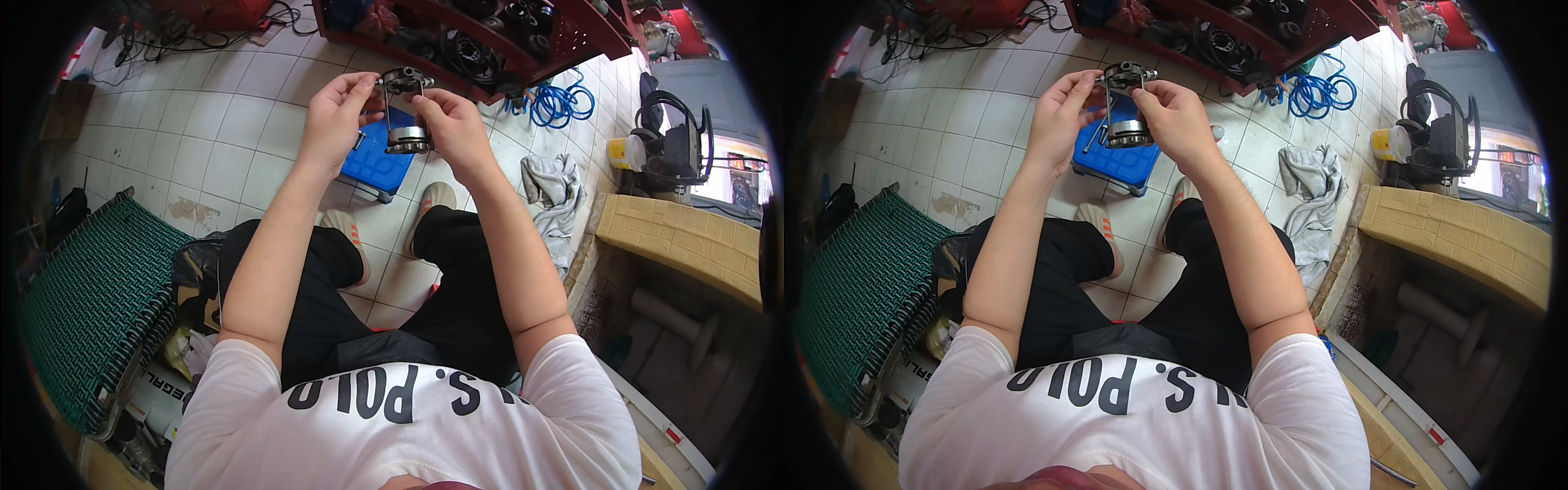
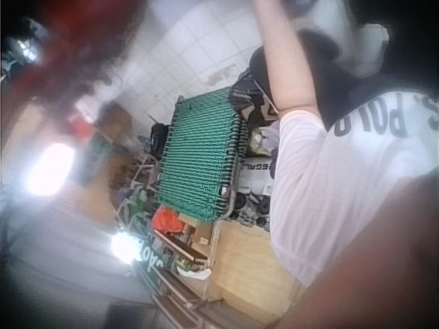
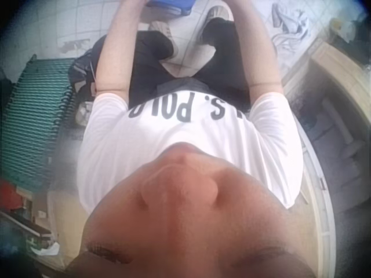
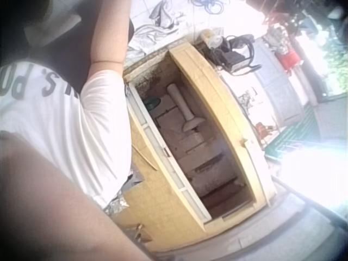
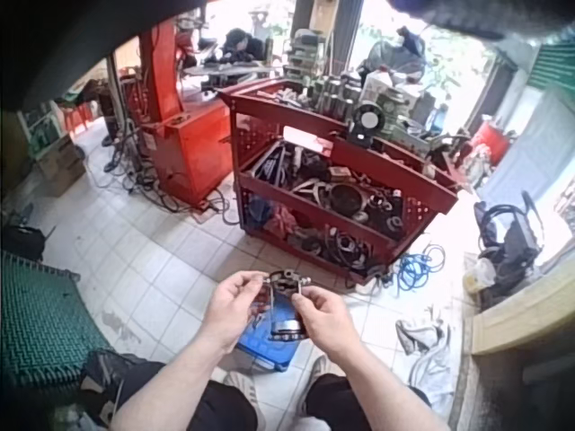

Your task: The person sits on the floor and assembles a small mechanical component, likely a carburetor, using a screwdriver. They insert a small metal piece into the device, tighten it, and repeatedly rotate and inspect the assembly to check the fit.

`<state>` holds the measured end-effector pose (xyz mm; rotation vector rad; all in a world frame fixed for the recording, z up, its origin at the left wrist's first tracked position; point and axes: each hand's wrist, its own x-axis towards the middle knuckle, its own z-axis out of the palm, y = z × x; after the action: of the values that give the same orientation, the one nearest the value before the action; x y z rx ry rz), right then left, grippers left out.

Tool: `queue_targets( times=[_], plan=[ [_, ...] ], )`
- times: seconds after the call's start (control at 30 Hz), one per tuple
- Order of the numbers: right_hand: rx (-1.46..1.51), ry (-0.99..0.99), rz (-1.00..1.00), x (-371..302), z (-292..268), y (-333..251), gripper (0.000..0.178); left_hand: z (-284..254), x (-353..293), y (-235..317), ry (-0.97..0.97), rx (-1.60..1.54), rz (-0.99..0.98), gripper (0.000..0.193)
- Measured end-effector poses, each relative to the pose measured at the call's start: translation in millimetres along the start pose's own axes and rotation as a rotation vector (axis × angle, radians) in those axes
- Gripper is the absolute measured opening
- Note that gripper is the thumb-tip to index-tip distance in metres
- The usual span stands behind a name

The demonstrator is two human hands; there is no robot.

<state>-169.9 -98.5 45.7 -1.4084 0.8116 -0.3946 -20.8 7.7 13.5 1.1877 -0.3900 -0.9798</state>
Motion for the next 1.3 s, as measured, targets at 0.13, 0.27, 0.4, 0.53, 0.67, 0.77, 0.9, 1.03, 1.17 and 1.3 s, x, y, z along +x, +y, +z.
queue_targets(
  times=[0.13, 0.27, 0.4, 0.53, 0.67, 0.77, 0.9, 1.03, 1.17, 1.3],
  plan=[
    [0.103, -0.026, -0.008, 5.1, 0.9, 12.3, 0.024, -0.2, 2.0, -2.5, 0.004, 0.047, 0.06, 0.025],
    [0.339, -0.051, 0.076, 7.2, 3.3, 18.6, 0.022, -1.1, 1.3, -7.8, 0.003, 0.063, 0.083, 0.026],
    [0.365, -0.046, 0.114, -0.8, 6.6, 4.3, 0.017, 5.2, -3.7, -4.5, 0.008, 0.058, 0.107, 0.025],
    [0.504, -0.01, 0.22, 1.7, 2.9, 10.6, 0.014, 12.0, -6.0, -2.1, -0.009, 0.041, 0.115, 0.024],
    [0.605, -0.009, 0.266, 4.5, 4.6, 17.2, 0.015, 12.2, -6.3, -1.2, -0.017, 0.07, 0.122, 0.024],
    [0.615, -0.003, 0.268, 5.0, 4.3, 20.5, 0.017, 13.1, -7.3, 0.3, -0.015, 0.095, 0.136, 0.024],
    [0.594, 0.0, 0.257, 5.4, 4.7, 20.5, 0.017, 12.2, -7.5, 3.4, -0.025, 0.083, 0.126, 0.022],
    [0.553, -0.003, 0.234, 4.8, 6.4, 19.4, 0.017, 9.5, -6.7, 4.4, -0.046, 0.046, 0.109, 0.022],
    [0.543, -0.004, 0.226, 2.2, 7.7, 15.8, 0.017, 8.0, -6.5, 4.9, -0.064, 0.052, 0.11, 0.023],
    [0.542, 0.006, 0.227, -0.3, 8.2, 13.2, 0.018, 8.7, -7.2, 5.8, -0.078, 0.075, 0.121, 0.025]
  ],
)
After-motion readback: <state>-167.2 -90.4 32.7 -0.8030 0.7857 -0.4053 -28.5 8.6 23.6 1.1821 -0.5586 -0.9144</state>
